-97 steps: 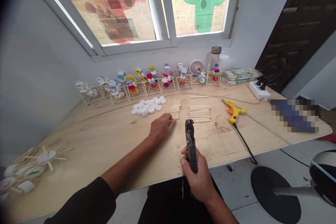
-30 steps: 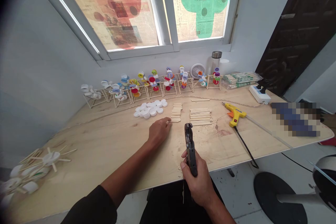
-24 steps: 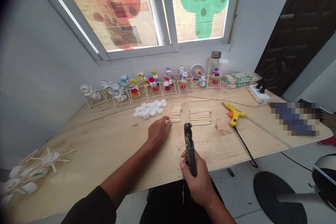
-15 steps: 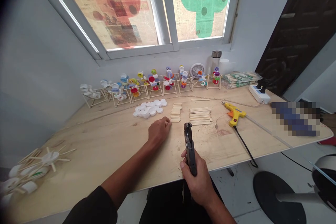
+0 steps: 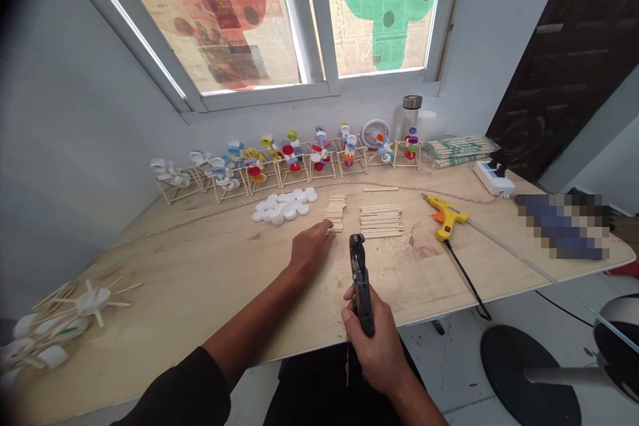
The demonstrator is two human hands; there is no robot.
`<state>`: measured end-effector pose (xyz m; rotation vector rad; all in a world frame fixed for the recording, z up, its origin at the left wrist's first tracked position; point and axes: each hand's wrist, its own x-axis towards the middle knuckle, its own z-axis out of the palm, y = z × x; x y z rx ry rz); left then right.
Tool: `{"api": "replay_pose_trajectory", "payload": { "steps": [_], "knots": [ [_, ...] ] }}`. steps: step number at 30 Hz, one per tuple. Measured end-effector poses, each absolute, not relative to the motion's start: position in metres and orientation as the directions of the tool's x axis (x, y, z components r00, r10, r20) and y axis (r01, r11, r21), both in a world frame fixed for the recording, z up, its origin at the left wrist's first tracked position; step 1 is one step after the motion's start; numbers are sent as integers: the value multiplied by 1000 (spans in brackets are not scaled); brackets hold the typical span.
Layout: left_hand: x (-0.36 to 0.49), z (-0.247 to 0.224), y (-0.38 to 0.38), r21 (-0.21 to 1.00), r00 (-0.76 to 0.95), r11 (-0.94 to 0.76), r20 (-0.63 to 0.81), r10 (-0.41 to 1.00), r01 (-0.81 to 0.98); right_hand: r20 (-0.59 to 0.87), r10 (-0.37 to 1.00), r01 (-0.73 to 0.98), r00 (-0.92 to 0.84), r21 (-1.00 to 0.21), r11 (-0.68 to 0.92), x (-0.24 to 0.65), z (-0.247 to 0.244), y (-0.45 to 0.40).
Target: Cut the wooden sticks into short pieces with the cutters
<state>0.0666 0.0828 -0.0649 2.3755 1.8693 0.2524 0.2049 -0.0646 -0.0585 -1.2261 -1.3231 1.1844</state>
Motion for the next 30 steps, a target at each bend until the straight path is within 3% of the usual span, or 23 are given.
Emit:
{"api": "replay_pose_trajectory", "payload": {
  "steps": [10, 24, 30],
  "knots": [
    [72, -65, 93, 132, 234, -237, 41, 971, 962, 24, 998, 83, -66, -996, 30, 205, -61, -65],
    [72, -66, 98, 150, 209, -213, 43, 977, 966, -3, 999, 108, -49, -994, 2, 205, -67, -66],
    [73, -67, 96, 146, 279, -285, 56, 959, 947, 0, 999, 106, -39, -994, 4, 206, -69, -66]
  ]
}}
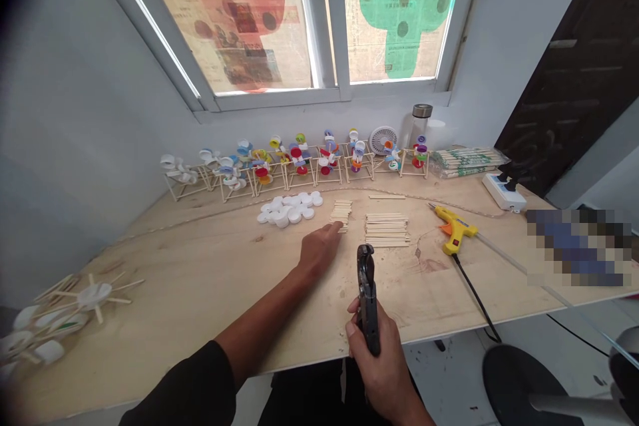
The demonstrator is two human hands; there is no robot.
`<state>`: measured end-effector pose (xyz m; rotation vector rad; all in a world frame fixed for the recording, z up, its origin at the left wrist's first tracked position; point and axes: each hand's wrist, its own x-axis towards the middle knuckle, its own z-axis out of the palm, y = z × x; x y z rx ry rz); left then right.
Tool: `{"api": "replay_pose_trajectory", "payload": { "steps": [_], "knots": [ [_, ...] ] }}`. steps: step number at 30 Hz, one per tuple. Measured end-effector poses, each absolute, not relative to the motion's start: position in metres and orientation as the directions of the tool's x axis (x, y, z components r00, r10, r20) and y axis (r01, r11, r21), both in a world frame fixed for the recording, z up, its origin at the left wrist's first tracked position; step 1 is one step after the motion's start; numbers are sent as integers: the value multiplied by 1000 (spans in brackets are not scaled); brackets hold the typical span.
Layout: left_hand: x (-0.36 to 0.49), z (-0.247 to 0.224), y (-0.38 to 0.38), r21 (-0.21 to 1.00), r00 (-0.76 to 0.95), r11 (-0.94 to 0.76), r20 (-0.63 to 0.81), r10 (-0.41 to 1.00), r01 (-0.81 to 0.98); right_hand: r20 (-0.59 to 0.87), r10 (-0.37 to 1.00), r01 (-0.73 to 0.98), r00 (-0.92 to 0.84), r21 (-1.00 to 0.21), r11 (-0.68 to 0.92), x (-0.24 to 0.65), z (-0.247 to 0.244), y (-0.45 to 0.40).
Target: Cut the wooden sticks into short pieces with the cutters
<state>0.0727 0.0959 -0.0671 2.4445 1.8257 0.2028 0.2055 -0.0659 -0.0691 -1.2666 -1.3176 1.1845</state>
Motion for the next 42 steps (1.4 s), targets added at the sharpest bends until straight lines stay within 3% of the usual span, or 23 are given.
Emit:
{"api": "replay_pose_trajectory", "payload": {
  "steps": [11, 26, 42],
  "knots": [
    [77, -65, 94, 146, 381, -387, 72, 922, 910, 13, 999, 114, -43, -993, 17, 205, -70, -66],
    [52, -70, 89, 277, 161, -201, 160, 974, 940, 15, 999, 136, -42, -990, 21, 205, -70, -66],
    [64, -73, 102, 154, 423, -435, 104, 900, 887, 26, 998, 133, -58, -991, 33, 205, -69, -66]
  ]
}}
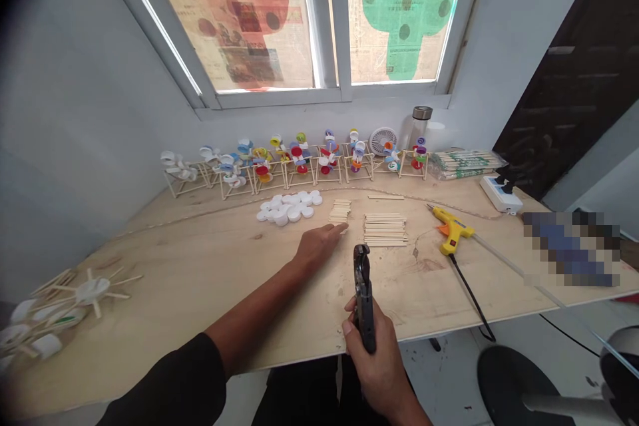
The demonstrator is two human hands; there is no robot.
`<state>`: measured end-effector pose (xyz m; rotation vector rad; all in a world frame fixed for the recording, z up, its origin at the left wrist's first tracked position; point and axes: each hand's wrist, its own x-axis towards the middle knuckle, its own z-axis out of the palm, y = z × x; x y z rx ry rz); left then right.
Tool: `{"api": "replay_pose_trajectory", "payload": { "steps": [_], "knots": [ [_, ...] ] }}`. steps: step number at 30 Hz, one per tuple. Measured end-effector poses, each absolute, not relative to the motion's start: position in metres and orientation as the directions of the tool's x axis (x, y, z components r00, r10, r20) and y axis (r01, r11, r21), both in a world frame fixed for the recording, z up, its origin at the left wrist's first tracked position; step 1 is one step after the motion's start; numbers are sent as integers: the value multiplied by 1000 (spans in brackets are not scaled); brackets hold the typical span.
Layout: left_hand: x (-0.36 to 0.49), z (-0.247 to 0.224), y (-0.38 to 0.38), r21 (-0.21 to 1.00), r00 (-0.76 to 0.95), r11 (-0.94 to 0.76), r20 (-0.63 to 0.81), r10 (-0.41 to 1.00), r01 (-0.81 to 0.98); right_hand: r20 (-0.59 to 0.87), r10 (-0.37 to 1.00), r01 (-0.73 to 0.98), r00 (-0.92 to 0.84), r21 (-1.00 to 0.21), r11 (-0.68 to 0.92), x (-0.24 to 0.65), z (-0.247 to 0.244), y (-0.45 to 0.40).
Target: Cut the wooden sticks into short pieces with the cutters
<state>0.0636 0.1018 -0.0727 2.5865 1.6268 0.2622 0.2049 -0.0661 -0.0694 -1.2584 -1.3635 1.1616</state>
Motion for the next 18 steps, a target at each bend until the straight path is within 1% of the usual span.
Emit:
{"api": "replay_pose_trajectory", "payload": {
  "steps": [4, 18],
  "knots": [
    [65, -73, 103, 129, 443, -453, 99, 891, 882, 19, 998, 114, -57, -993, 26, 205, -68, -67],
    [63, -72, 102, 76, 482, -489, 94, 871, 869, 22, 998, 133, -63, -991, 31, 205, -70, -67]
  ]
}}
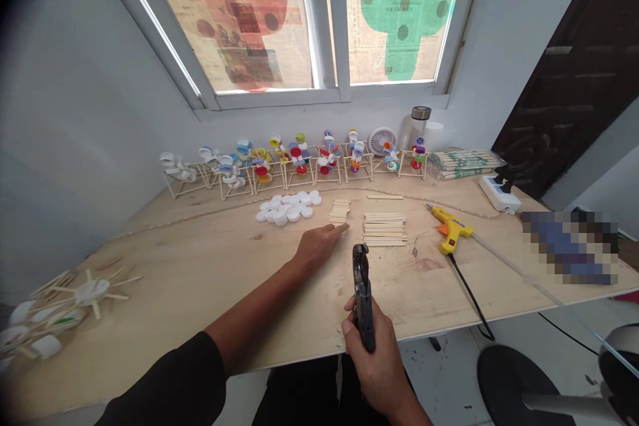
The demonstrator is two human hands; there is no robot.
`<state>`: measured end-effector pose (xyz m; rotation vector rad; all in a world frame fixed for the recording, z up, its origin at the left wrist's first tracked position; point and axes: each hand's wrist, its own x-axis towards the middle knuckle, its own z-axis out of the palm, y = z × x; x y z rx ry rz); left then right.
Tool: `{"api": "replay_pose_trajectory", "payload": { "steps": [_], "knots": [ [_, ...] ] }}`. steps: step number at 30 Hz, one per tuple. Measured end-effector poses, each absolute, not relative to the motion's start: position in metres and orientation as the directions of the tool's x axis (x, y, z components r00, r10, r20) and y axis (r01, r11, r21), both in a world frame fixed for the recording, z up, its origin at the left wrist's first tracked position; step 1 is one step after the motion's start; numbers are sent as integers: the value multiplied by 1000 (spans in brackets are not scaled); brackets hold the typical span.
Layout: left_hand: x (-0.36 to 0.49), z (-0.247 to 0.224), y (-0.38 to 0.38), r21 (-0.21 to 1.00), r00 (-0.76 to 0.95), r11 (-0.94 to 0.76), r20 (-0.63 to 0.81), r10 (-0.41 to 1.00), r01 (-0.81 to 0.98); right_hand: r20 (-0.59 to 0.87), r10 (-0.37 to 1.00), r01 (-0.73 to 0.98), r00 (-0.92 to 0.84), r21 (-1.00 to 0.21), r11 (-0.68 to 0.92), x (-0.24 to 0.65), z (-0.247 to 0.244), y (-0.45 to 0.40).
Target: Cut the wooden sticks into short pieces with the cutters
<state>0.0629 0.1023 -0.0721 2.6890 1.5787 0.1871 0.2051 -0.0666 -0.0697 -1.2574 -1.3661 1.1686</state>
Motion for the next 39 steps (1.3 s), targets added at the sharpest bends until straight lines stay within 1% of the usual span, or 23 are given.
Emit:
{"api": "replay_pose_trajectory", "payload": {
  "steps": [7, 15, 18, 22, 26, 31, 34, 39],
  "knots": [
    [64, -69, 101, 42, 531, -534, 62, 845, 845, 32, 998, 144, -57, -989, 40, 205, -68, -66],
    [64, -68, 100, 31, 515, -518, 73, 854, 855, 27, 998, 128, -60, -991, 34, 204, -69, -67],
    [62, -69, 97, 46, 486, -491, 90, 870, 870, 28, 998, 133, -58, -990, 36, 205, -68, -67],
    [57, -72, 94, 85, 397, -407, 111, 911, 910, 28, 997, 123, -70, -992, 36, 205, -66, -68],
    [55, -73, 94, 106, 331, -341, 101, 938, 934, 38, 997, 135, -63, -990, 47, 205, -66, -68],
    [60, -72, 99, 121, 306, -315, 89, 948, 941, 17, 998, 120, -59, -992, 24, 204, -67, -67],
    [61, -71, 99, 136, 297, -308, 97, 950, 942, 35, 998, 113, -55, -993, 41, 204, -66, -67],
    [64, -69, 89, 193, 309, -327, 117, 944, 925, 45, 997, 100, -70, -994, 51, 204, -65, -67]
  ]
}}
